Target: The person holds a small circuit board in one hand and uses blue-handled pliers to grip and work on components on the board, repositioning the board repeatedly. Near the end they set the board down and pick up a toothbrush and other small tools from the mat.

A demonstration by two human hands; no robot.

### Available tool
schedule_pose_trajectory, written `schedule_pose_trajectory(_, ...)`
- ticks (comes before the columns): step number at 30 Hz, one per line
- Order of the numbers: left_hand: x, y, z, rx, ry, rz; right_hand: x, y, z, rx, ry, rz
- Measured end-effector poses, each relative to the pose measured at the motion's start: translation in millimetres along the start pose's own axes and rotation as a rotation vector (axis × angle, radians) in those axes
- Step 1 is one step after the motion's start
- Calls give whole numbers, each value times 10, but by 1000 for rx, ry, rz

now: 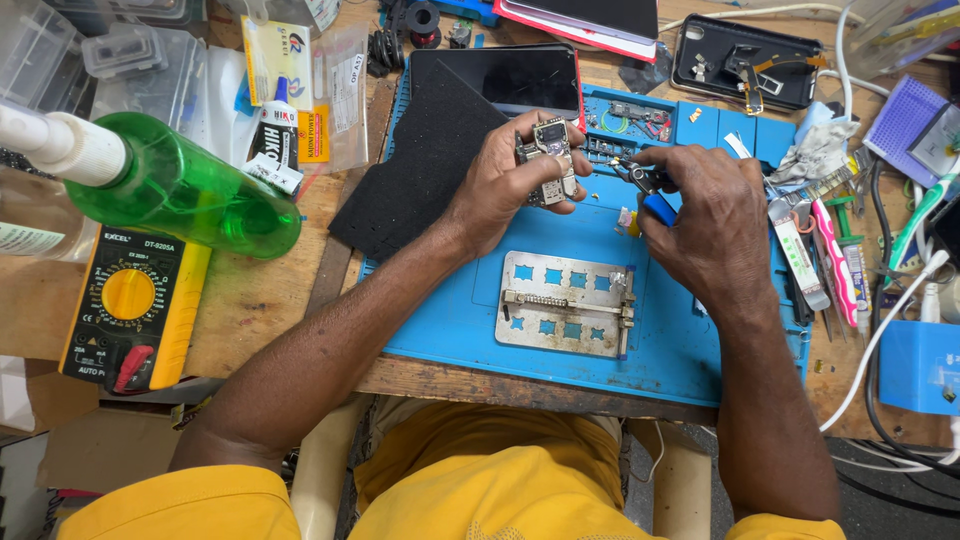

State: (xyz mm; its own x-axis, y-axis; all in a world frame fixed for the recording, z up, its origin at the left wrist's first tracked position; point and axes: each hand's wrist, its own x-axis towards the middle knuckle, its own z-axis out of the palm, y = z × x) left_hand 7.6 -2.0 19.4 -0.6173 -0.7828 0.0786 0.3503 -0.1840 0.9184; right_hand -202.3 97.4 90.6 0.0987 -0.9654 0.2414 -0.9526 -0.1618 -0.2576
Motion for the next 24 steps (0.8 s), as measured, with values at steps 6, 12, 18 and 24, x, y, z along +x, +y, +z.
schedule_pose_trajectory(6, -16, -23, 66, 119, 26, -15, -24, -97, -14, 14, 35, -82)
schedule_pose_trajectory(12, -24, -48, 67, 132, 45, -9, -41, -147, 27, -99, 7, -151)
schedule_pose_trajectory(18, 5, -21, 35, 70, 70, -40, -6, -75, 3, -14, 10, -58)
schedule_pose_trajectory(24, -20, -51, 21, -98, -46, -82, -41, -101, 117, -16, 62, -126)
